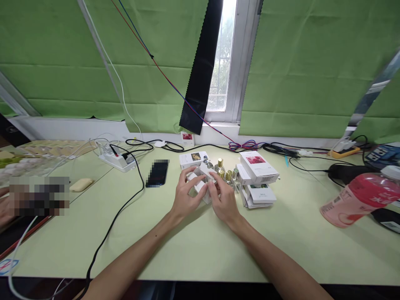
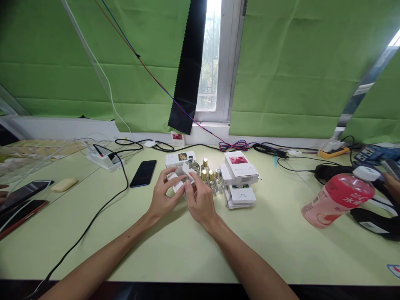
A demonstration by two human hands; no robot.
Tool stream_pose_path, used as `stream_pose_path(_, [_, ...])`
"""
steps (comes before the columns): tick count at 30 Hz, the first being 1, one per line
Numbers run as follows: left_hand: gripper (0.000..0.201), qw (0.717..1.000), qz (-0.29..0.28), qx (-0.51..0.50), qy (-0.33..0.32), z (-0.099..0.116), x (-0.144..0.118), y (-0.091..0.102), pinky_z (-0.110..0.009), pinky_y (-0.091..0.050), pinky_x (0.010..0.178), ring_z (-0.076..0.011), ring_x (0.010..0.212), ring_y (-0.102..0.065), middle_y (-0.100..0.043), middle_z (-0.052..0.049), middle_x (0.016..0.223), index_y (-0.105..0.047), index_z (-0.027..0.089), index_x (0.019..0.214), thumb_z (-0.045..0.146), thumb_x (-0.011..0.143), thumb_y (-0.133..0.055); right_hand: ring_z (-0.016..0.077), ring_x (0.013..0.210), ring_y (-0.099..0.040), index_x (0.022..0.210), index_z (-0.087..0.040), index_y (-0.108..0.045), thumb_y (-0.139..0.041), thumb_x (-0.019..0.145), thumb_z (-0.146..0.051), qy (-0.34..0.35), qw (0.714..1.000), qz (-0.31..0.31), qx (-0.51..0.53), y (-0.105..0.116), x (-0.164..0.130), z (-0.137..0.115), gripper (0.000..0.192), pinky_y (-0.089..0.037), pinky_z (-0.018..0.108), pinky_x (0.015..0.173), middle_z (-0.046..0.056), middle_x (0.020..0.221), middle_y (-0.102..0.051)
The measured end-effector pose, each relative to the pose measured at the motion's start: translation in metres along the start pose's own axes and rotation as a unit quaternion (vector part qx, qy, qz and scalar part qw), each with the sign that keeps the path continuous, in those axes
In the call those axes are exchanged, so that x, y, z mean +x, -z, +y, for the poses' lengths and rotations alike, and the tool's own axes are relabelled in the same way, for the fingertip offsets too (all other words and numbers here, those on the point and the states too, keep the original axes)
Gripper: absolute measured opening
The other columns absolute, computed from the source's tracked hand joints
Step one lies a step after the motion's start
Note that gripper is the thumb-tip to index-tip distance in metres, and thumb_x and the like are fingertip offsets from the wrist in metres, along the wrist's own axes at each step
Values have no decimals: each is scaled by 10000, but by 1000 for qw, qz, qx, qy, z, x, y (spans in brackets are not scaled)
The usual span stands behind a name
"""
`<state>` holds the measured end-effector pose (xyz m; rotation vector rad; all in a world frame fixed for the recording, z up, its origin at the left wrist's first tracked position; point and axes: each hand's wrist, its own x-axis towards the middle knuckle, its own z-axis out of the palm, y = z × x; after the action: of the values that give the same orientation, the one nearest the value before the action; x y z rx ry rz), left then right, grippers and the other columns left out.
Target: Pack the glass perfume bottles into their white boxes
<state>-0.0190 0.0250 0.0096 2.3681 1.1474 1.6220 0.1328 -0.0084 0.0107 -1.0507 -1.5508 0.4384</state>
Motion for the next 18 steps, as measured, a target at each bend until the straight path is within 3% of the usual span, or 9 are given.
stream_pose_path(12, [250,1000,11,10,1,0,0,0,-370,-554,857,-272,1208,-605,-577,-122,1300,-755,220,1113,351,930,-645,190,711,-664,1365,-185,-544,-428,1032,-363,-8,1000,-13,2,2,2,1,395,-532,325,686,51,890,-726])
stream_pose_path(18, [318,1000,2,-8,20,0,0,2,-389,-543,931,-266,1228,-575,-549,-125,1324,-722,218,1200,386,971,-579,183,687,-627,1352,-161,-559,-405,1036,-372,-5,1000,-3,-15,3,5,4,410,-504,311,687,38,836,-700])
